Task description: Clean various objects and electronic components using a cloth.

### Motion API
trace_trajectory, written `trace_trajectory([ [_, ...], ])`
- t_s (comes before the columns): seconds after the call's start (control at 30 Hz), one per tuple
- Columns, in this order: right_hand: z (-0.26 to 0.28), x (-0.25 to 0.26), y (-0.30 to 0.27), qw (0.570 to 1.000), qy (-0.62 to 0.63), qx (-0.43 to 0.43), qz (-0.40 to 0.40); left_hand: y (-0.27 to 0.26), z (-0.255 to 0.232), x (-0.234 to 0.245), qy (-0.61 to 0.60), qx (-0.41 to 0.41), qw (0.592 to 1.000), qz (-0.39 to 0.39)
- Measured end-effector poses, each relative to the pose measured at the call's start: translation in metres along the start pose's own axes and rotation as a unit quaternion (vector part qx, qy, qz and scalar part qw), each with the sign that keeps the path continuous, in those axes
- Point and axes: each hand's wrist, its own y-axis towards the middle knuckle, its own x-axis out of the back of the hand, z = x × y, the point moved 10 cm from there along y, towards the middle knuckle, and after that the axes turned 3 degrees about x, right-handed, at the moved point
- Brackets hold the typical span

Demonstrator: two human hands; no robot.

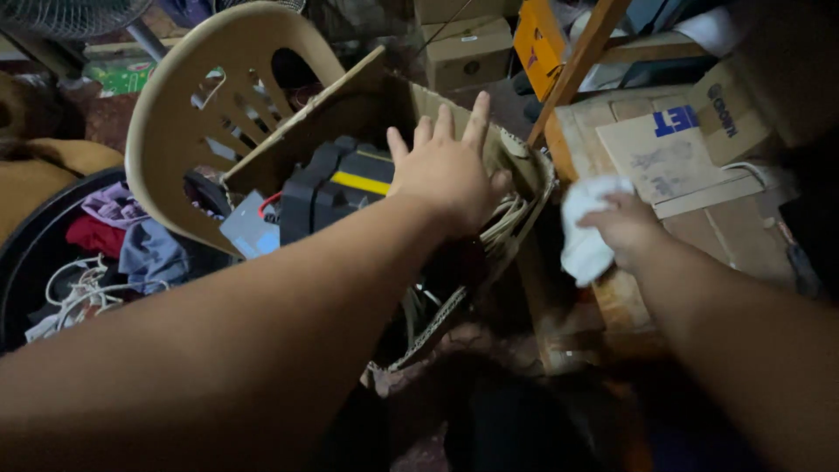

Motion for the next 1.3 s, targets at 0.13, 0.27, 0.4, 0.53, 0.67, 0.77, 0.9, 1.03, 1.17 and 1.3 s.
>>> trace_trajectory([
  [0.13, 0.091, 0.016, -0.014, 0.994, 0.050, 0.077, -0.065, -0.006, 0.000, 0.010, 0.014, 0.009, 1.000, -0.014],
  [0.27, 0.161, 0.031, 0.010, 0.964, -0.152, 0.158, -0.154, -0.007, -0.004, 0.012, 0.049, -0.006, 0.998, -0.037],
  [0.4, 0.212, 0.003, 0.025, 0.944, -0.240, 0.176, -0.141, -0.015, -0.007, 0.016, 0.060, -0.021, 0.995, -0.073],
  [0.53, 0.196, -0.040, 0.057, 0.921, -0.333, 0.178, -0.099, -0.018, -0.006, 0.019, 0.038, -0.023, 0.994, -0.097],
  [0.67, 0.154, -0.041, 0.069, 0.895, -0.429, 0.120, -0.001, -0.014, -0.010, 0.018, 0.017, -0.049, 0.993, -0.108],
  [0.77, 0.129, -0.005, 0.080, 0.868, -0.487, 0.099, 0.014, -0.008, -0.017, 0.015, 0.017, -0.065, 0.994, -0.090],
  [0.9, 0.144, 0.016, 0.105, 0.889, -0.369, 0.230, -0.148, -0.013, -0.007, 0.011, 0.028, -0.032, 0.998, -0.048],
  [1.03, 0.187, -0.016, 0.083, 0.889, -0.374, 0.239, -0.109, -0.014, -0.007, 0.012, 0.028, -0.022, 0.997, -0.073],
  [1.17, 0.180, -0.041, 0.101, 0.857, -0.484, 0.172, -0.032, -0.014, -0.008, 0.015, 0.027, -0.023, 0.995, -0.091],
  [1.3, 0.168, -0.034, 0.127, 0.882, -0.444, 0.161, 0.004, -0.013, -0.011, 0.013, 0.024, -0.030, 0.995, -0.090],
])
